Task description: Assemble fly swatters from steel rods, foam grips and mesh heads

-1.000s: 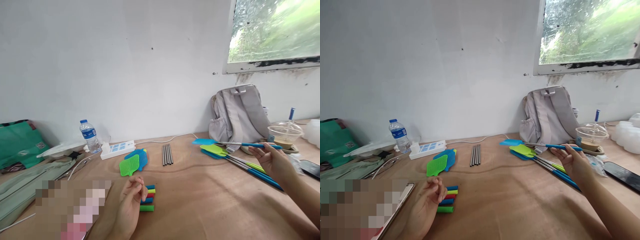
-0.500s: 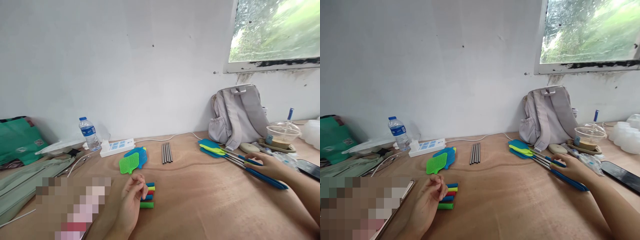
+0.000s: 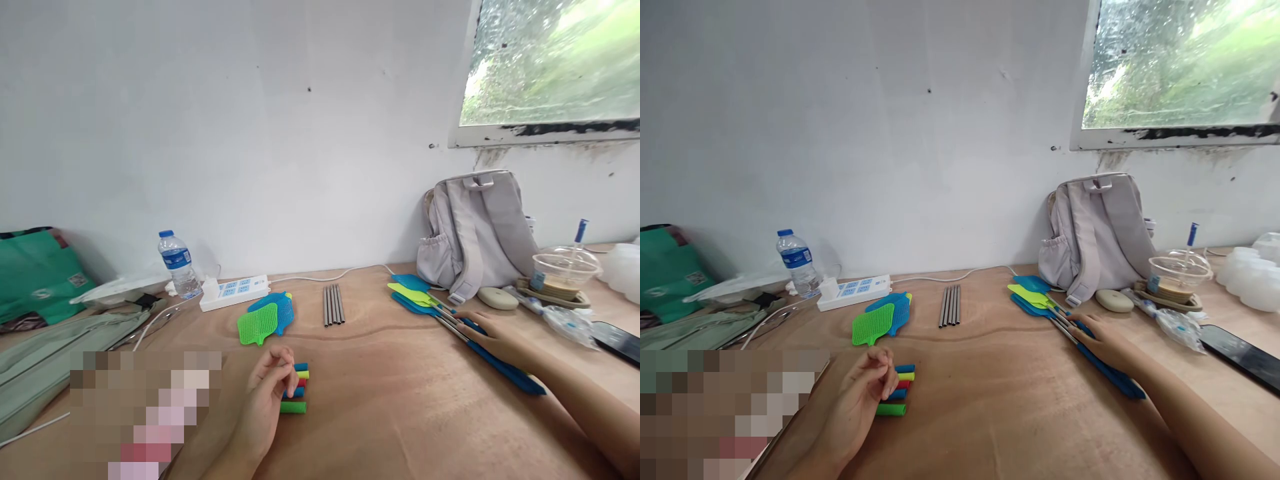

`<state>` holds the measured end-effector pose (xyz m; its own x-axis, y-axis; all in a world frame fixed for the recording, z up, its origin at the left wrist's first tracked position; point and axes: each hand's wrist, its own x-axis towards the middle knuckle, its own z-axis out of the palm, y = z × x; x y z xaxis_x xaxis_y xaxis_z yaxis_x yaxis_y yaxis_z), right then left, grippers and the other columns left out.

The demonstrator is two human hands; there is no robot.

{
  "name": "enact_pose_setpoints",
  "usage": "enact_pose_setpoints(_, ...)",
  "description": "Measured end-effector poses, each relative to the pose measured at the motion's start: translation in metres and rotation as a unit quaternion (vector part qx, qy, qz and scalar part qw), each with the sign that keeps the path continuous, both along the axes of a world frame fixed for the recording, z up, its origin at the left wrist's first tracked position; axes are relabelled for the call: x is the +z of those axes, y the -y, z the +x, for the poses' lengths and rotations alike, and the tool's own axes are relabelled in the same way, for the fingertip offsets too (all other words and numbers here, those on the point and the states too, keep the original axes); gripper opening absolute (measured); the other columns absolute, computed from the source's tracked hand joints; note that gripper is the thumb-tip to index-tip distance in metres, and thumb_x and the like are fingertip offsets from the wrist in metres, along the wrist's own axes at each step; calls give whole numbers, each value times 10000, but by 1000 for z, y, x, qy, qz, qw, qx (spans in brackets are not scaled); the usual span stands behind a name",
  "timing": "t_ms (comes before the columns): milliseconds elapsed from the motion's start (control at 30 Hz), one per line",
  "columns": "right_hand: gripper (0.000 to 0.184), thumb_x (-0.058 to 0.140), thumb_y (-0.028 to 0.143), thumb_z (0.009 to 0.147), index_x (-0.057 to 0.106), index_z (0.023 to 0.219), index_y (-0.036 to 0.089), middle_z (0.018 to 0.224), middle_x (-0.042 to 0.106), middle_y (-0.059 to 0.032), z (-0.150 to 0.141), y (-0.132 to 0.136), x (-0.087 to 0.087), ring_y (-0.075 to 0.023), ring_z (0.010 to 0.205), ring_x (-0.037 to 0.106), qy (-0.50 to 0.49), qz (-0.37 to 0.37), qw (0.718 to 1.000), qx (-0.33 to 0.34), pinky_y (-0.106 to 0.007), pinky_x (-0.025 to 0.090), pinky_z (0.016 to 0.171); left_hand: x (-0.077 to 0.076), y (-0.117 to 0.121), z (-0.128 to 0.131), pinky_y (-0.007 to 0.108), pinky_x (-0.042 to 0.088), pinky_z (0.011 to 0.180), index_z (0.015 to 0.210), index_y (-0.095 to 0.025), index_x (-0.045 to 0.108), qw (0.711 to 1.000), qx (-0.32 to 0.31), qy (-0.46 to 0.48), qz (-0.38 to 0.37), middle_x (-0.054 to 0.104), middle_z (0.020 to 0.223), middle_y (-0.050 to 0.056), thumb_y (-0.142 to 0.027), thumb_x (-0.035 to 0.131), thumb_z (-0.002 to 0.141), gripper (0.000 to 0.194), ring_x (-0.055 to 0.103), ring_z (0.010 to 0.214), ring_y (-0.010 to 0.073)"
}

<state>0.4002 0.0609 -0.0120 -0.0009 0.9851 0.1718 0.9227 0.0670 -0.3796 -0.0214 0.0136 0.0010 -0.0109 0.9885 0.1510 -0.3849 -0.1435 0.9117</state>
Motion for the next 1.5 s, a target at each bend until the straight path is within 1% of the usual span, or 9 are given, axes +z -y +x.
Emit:
enact_pose_setpoints(200, 304, 349, 387, 828, 563, 976, 230, 1075, 620, -95, 17, -12, -13, -236, 1007, 570, 23, 71, 997, 15, -306, 441, 833, 1, -2, -3, 221, 299, 522, 680, -196, 492, 1000, 16, -23, 7, 425, 680, -70, -230, 576, 703, 94, 389, 454, 47)
enact_pose_setpoints(333, 268, 403, 400, 780, 610, 881, 263, 791, 670, -41, 45, -8, -11, -217, 688, 619, 60, 19, 998, 13, -293, 481, 605, 3, -4, -5, 225, 296, 517, 676, -202, 483, 998, 38, -53, 11, 413, 648, -68, -254, 561, 701, 96, 376, 456, 59)
enact_pose_setpoints(400, 247, 431, 392, 759, 640, 823, 277, 690, 650, -27, 58, -6, -7, -201, 593, 599, 75, -15, 996, 34, -285, 475, 546, 3, -4, -4, 233, 309, 531, 673, -207, 493, 993, 42, -111, 5, 422, 638, -61, -257, 541, 694, 73, 384, 471, 74)
enact_pose_setpoints(500, 221, 478, 372, 741, 677, 716, 278, 890, 662, -63, 64, -6, -1, -225, 755, 630, 89, 35, 993, 70, -308, 499, 643, 3, -4, -2, 247, 333, 553, 642, -213, 530, 962, 62, -266, 12, 417, 600, -41, -236, 531, 662, 31, 408, 539, 121)
enact_pose_setpoints(700, 209, 428, 239, 829, 636, 846, 236, 956, 627, -92, -33, 11, 6, -217, 881, 597, 76, 239, 948, 196, -356, 473, 769, 1, -5, -2, 317, 377, 630, 611, -230, 528, 895, 142, -415, 82, 510, 702, 6, -132, 456, 607, 122, 468, 675, 198)
enact_pose_setpoints(833, 229, 429, 118, 775, 592, 888, 232, 888, 628, -72, -135, 38, -1, -184, 811, 575, 53, 170, 902, 392, -324, 463, 737, 4, -10, -10, 379, 337, 710, 598, -223, 509, 829, 137, -533, 101, 538, 697, 12, -107, 441, 606, 135, 484, 763, 243)
enact_pose_setpoints(933, 222, 443, 106, 711, 569, 859, 214, 854, 617, -69, -181, 37, -8, -188, 768, 552, 36, 166, 886, 433, -321, 451, 705, 8, -13, -18, 364, 306, 702, 588, -217, 498, 778, 99, -609, 118, 533, 667, 2, -97, 445, 618, 135, 472, 734, 227)
enact_pose_setpoints(1267, 259, 388, 14, 669, 499, 833, 181, 837, 561, -65, -204, -77, -20, -191, 792, 514, -30, 206, 930, 304, -317, 433, 716, 25, -10, -43, 313, 282, 745, 648, -217, 530, 696, -132, -668, 226, 522, 749, -20, -50, 475, 570, 193, 446, 767, 180)
enact_pose_setpoints(1500, 291, 401, -18, 676, 551, 816, 189, 833, 607, -38, -197, -90, -22, -172, 810, 539, -1, 183, 918, 352, -295, 433, 753, 26, -9, -40, 311, 293, 733, 692, -239, 591, 687, -156, -677, 213, 538, 810, -1, -234, 644, 626, 84, 426, 839, 213)
